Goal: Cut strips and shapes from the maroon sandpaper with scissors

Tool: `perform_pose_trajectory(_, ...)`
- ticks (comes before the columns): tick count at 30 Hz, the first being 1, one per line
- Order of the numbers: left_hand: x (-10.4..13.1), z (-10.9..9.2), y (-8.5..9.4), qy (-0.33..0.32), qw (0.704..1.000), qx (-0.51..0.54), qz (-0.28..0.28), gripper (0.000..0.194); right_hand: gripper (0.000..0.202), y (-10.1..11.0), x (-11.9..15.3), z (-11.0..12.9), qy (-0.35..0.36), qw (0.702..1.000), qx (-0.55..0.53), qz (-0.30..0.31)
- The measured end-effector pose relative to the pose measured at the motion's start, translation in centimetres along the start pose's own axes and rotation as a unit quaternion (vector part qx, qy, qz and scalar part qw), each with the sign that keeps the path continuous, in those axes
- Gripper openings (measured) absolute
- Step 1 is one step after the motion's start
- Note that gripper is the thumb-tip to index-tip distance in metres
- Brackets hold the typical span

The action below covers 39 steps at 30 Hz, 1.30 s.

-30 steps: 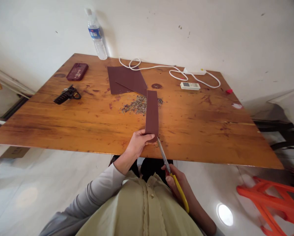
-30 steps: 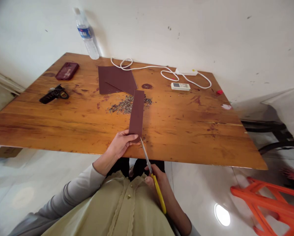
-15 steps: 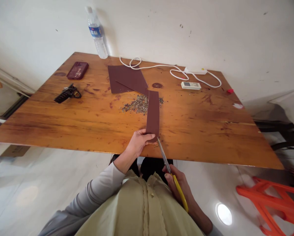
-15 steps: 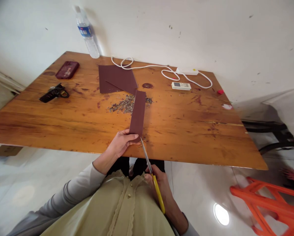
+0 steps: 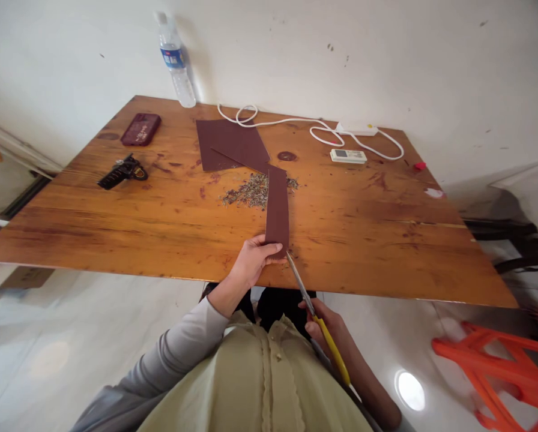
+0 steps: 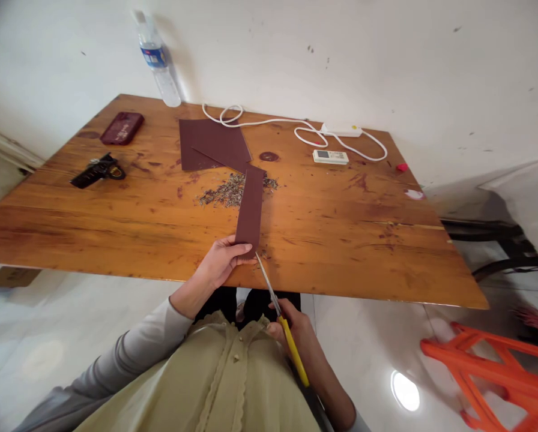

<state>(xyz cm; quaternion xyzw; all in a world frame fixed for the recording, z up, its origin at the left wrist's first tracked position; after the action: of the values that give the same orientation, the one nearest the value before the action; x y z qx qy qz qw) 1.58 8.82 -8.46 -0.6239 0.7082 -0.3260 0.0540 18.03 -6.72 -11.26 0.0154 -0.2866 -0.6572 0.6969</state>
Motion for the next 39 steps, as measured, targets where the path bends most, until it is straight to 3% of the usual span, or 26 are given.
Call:
perform_pose_trajectory(11, -0.2, 0.1, 0.0, 0.011, 0.999, -0.01, 0.032, 0.032, 0.057, 2.3, -0.4, 0.6, 0.006, 0.996, 0.08, -0.036)
perform_pose_trajectory(21, -0.3, 0.2, 0.0, 0.018, 0.999, -0.02, 0.038, 0.031, 0.047, 2.2, -0.2, 0.6, 0.023, 0.996, 0.074, -0.036)
perform_pose_trajectory(26, -0.3, 0.2, 0.0, 0.018, 0.999, -0.017, 0.035, 0.034, 0.041, 1.5, -0.1, -0.6, 0.019, 0.997, 0.062, -0.044)
perform_pose_trajectory(30, -0.3, 0.2, 0.1, 0.017, 0.999, -0.013, 0.033, 0.033, 0.05, 1.3, -0.4, -1.7, 0.019, 0.997, 0.045, -0.062)
perform_pose_trajectory(36, -0.2, 0.2, 0.1, 0.001, 1.0, -0.009, 0.029, 0.031, 0.073, -0.4, 0.2, -0.1, 0.009, 0.997, -0.051, 0.049)
perform_pose_trajectory(39, -0.1, 0.2, 0.0, -0.006, 1.0, -0.007, 0.013, 0.032, 0.073, -1.3, 0.5, 0.0, 0.002, 0.995, -0.093, 0.042)
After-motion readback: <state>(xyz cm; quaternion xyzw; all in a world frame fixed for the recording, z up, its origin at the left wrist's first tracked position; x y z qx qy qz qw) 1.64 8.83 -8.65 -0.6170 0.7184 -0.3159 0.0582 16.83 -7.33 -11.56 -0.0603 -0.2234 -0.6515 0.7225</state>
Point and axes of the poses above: each hand's wrist, its own x-axis away from the middle knuckle, its own y-axis out of the back of the hand, z = x × y, the point moved 8 cm from there along -x, towards the middle knuckle, and after that the axes turned 9 degrees about -y, right-handed, at the moved point
